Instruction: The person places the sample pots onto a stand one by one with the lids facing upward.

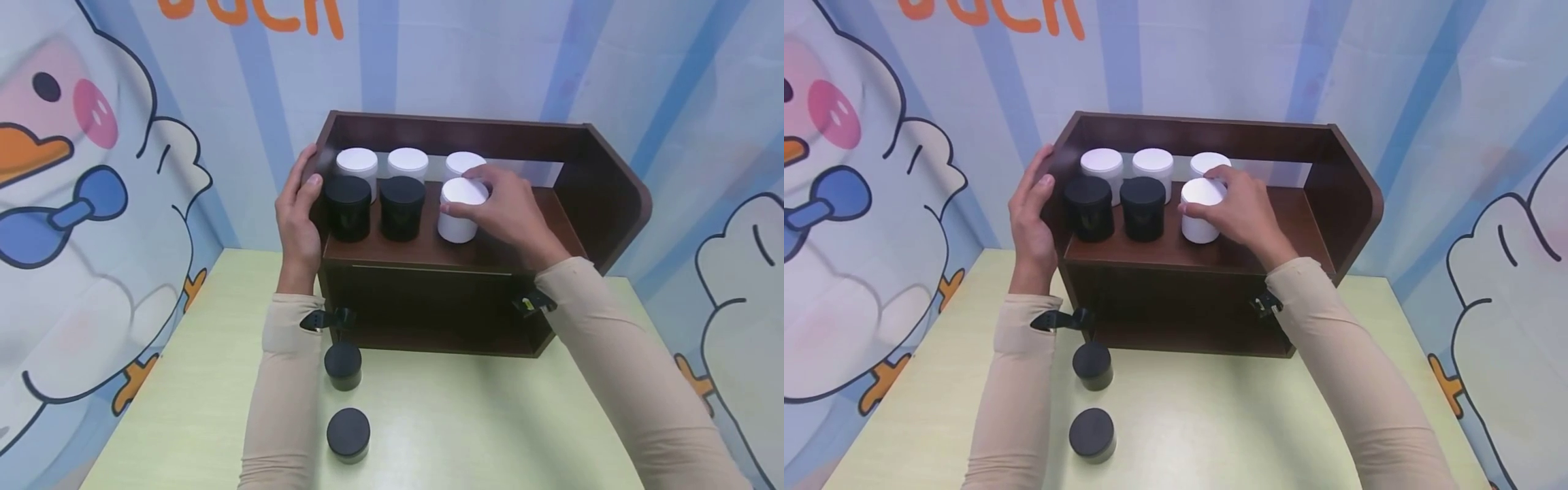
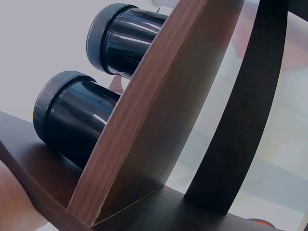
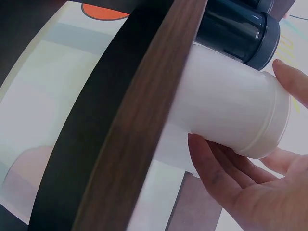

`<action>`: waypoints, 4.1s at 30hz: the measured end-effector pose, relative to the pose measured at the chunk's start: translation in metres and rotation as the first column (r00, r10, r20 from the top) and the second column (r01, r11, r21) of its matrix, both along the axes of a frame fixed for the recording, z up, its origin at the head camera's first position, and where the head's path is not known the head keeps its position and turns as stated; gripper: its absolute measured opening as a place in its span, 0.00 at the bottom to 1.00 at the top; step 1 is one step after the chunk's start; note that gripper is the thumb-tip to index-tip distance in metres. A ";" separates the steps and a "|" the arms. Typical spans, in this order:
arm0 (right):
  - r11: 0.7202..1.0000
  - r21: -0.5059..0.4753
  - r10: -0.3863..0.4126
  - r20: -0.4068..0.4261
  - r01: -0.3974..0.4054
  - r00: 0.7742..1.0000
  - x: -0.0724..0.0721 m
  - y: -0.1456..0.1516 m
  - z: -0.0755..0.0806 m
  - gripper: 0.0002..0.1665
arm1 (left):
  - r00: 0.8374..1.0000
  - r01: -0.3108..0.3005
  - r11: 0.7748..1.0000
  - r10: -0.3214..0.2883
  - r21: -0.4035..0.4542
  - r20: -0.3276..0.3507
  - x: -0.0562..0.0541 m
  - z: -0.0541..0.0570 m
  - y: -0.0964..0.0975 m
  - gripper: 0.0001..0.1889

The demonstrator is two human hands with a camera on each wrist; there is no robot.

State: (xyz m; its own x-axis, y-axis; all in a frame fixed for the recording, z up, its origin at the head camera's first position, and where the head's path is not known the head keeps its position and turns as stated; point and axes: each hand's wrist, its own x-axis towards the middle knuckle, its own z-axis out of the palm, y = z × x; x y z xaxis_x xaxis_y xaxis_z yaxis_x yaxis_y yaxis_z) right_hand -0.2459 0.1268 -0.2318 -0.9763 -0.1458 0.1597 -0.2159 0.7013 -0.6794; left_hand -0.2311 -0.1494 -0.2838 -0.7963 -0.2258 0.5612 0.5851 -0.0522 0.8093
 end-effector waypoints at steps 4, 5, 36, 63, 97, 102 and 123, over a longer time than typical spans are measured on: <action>1.000 0.010 -0.001 0.012 0.001 1.000 0.000 -0.002 0.000 0.40 | 1.000 -0.004 1.000 0.004 -0.004 -0.001 0.000 0.000 0.000 0.27; 1.000 0.012 -0.002 0.015 0.002 1.000 -0.001 -0.002 0.000 0.40 | 1.000 -0.005 1.000 0.005 -0.005 -0.002 0.000 0.000 0.000 0.27; 0.986 0.151 -0.048 -0.178 0.076 0.983 0.037 0.016 0.007 0.49 | 1.000 -0.004 1.000 0.004 -0.015 -0.003 0.002 0.000 0.002 0.27; 1.000 0.017 0.011 -0.187 -0.008 0.982 0.100 0.026 -0.004 0.35 | 1.000 -0.014 1.000 0.014 -0.015 0.001 0.000 -0.001 0.000 0.28; 0.744 -0.087 0.668 0.105 -0.662 0.737 0.128 -0.043 -0.136 0.34 | 1.000 -0.025 0.999 0.025 -0.033 -0.002 0.001 0.000 -0.001 0.28; 0.724 -0.112 0.690 0.106 -0.681 0.716 0.129 -0.055 -0.159 0.35 | 1.000 -0.026 0.999 0.026 -0.032 -0.002 -0.001 -0.002 -0.001 0.28; 0.668 -0.066 0.741 0.147 -0.741 0.655 0.134 -0.098 -0.228 0.39 | 1.000 -0.015 1.000 0.015 -0.019 -0.016 -0.001 -0.001 0.000 0.28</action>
